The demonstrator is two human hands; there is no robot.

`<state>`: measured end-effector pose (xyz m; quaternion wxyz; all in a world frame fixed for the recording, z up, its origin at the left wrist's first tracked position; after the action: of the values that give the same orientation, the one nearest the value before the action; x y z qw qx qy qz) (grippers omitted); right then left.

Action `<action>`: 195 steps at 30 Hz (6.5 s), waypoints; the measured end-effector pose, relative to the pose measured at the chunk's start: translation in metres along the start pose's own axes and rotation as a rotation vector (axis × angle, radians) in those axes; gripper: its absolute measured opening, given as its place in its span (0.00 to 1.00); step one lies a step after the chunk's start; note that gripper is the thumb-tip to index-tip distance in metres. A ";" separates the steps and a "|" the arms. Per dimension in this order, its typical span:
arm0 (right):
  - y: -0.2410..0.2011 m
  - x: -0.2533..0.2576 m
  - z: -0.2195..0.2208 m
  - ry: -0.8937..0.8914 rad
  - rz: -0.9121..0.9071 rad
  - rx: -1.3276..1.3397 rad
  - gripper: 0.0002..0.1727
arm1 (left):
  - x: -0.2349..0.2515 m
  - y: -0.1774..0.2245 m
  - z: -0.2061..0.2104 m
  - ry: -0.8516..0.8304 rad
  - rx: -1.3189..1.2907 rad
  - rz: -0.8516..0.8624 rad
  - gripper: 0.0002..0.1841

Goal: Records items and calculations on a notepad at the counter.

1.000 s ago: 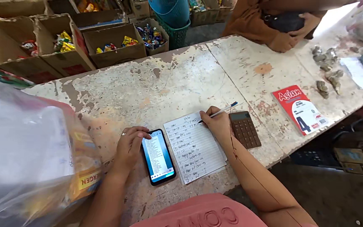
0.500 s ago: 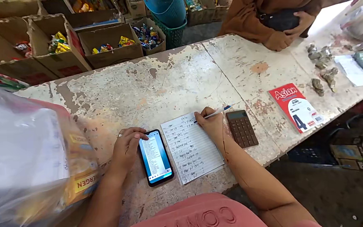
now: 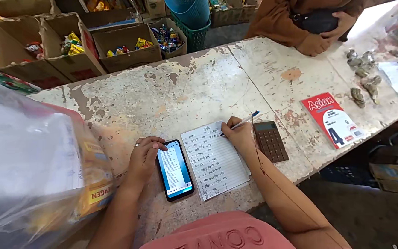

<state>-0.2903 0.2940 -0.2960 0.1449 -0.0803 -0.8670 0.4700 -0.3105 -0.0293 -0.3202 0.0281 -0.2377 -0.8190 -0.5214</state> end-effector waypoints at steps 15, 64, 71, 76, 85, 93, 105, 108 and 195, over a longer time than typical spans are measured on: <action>0.009 0.003 -0.005 0.050 0.118 0.308 0.15 | -0.001 0.006 -0.002 -0.005 0.024 -0.018 0.28; -0.014 -0.016 0.006 -0.029 0.106 0.230 0.14 | -0.001 0.004 -0.003 -0.013 0.011 -0.028 0.27; -0.014 -0.015 0.008 -0.078 0.103 0.180 0.16 | 0.000 0.000 0.000 -0.008 -0.005 -0.002 0.28; -0.018 -0.027 0.007 -0.059 0.063 0.232 0.15 | 0.000 -0.001 0.000 -0.004 -0.002 -0.015 0.29; -0.013 -0.025 0.016 -0.083 0.015 0.151 0.17 | 0.000 0.000 0.001 -0.010 -0.006 -0.010 0.31; -0.016 -0.022 0.016 -0.082 -0.025 0.071 0.17 | 0.000 0.000 0.001 -0.009 0.011 -0.002 0.31; -0.011 -0.017 0.011 -0.056 -0.012 0.088 0.17 | 0.000 0.000 0.001 -0.012 0.006 -0.007 0.32; -0.008 -0.014 0.012 -0.064 -0.014 0.097 0.17 | 0.001 -0.001 0.000 -0.008 0.007 -0.002 0.32; -0.012 -0.021 -0.003 0.030 0.093 0.175 0.18 | 0.000 0.000 0.000 -0.012 0.009 0.006 0.31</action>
<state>-0.2691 0.2842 -0.2882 0.1426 -0.1145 -0.8157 0.5488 -0.3104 -0.0290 -0.3200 0.0256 -0.2431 -0.8208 -0.5163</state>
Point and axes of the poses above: each hand's wrist, its own x-axis towards the middle knuckle, its own z-axis out of the palm, y = z × x, the point moved 6 cm from there along x, towards the middle knuckle
